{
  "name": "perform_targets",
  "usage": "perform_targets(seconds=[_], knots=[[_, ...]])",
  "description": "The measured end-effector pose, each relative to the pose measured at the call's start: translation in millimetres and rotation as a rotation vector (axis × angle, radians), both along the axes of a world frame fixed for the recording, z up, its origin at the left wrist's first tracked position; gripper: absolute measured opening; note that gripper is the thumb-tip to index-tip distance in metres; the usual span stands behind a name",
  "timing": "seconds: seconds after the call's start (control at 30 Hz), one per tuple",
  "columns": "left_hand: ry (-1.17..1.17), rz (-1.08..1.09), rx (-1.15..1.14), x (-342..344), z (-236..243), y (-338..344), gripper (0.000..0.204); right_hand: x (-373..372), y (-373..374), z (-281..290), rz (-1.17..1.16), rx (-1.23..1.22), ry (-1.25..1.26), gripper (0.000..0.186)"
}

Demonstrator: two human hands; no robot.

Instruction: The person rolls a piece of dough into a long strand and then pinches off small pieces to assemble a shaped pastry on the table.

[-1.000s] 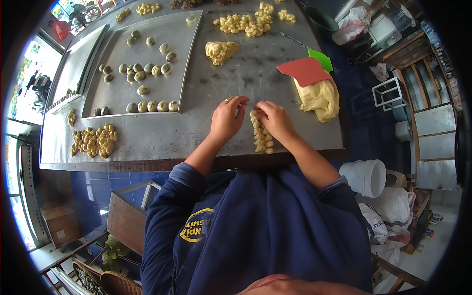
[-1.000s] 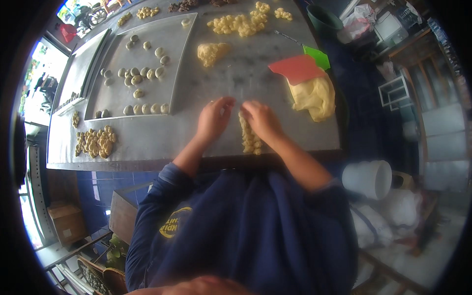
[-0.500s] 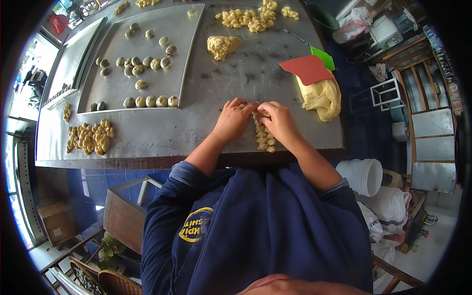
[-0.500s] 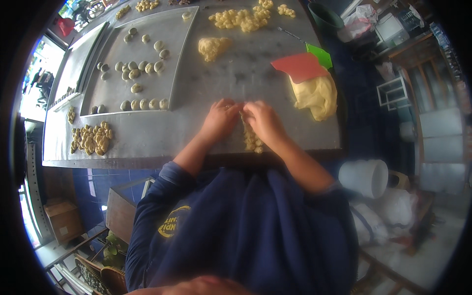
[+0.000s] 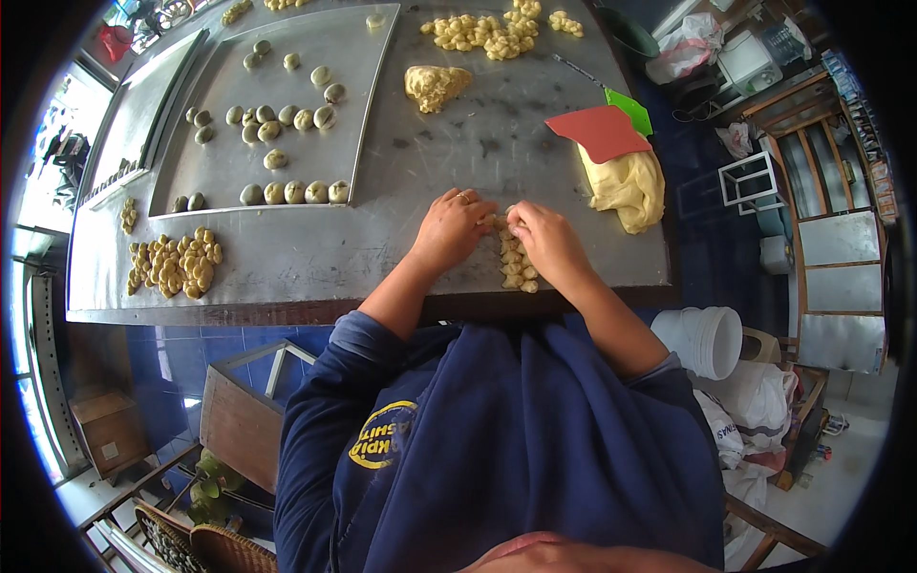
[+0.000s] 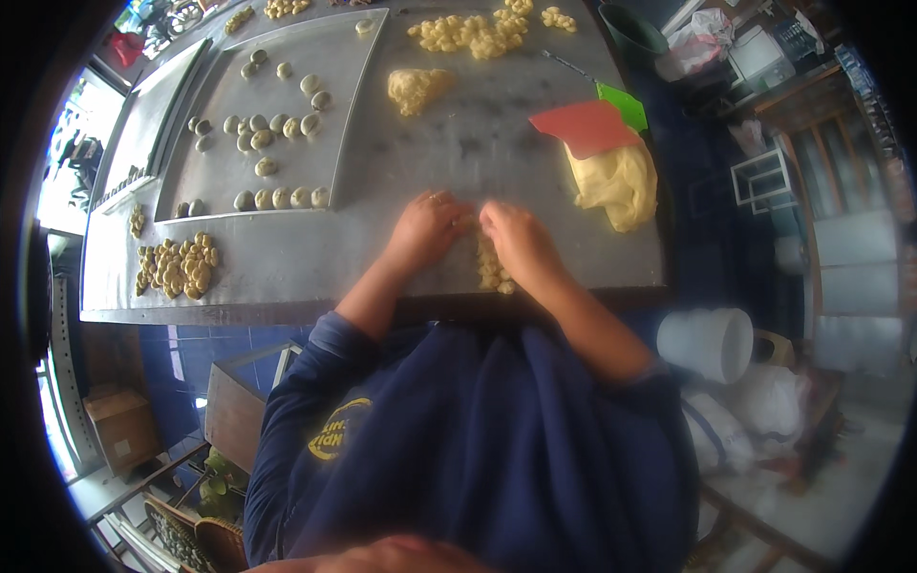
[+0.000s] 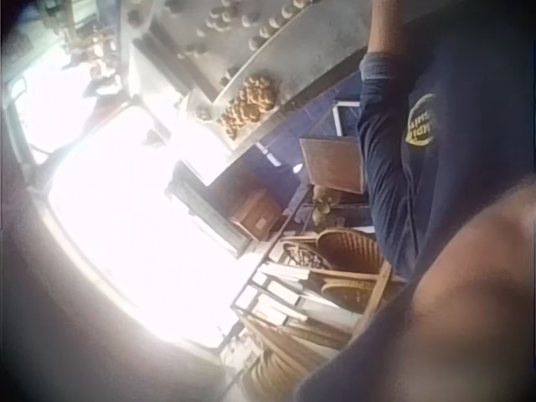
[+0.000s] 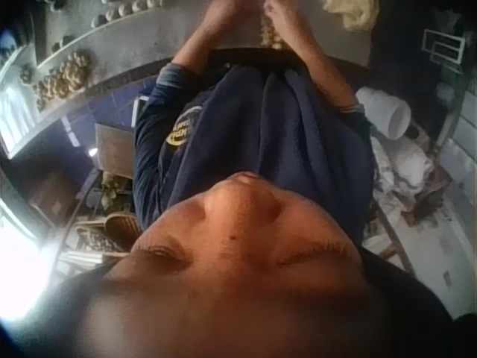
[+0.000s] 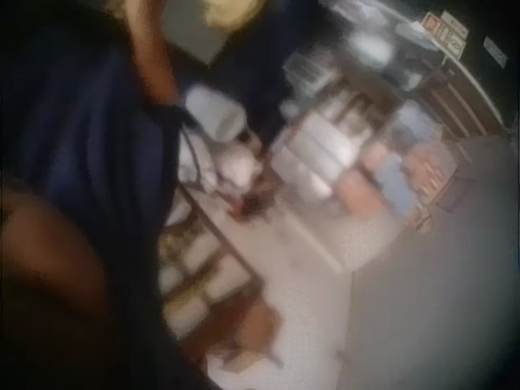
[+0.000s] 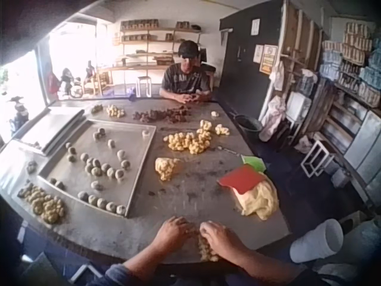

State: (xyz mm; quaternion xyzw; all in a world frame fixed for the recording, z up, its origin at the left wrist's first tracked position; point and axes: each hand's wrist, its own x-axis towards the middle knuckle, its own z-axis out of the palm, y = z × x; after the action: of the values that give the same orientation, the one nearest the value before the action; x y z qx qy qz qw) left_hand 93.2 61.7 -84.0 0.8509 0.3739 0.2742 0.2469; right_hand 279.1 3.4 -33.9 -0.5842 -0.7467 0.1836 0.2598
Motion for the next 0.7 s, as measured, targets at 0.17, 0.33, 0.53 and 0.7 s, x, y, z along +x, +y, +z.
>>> perform_targets(seconds=[0.17,0.33,0.53,0.7], knots=[[-0.127,0.118,0.051,0.6,2.9,-3.5,0.018,0.1,-6.9,-21.8,0.000,0.060,-0.067,0.008],[-0.222,0.184,-0.275,-4.3,7.1,-2.5,0.021,-2.0,-12.1,9.1,0.012,0.017,-0.054,0.008],[-0.426,0.151,-0.177,1.7,17.3,-3.7,0.020,-2.7,-26.1,-21.4,-0.032,0.072,-0.097,0.010],[-0.340,0.109,-0.031,-3.4,8.5,-1.2,0.024,-1.8,-25.4,-3.6,-0.006,0.162,-0.130,0.006]])
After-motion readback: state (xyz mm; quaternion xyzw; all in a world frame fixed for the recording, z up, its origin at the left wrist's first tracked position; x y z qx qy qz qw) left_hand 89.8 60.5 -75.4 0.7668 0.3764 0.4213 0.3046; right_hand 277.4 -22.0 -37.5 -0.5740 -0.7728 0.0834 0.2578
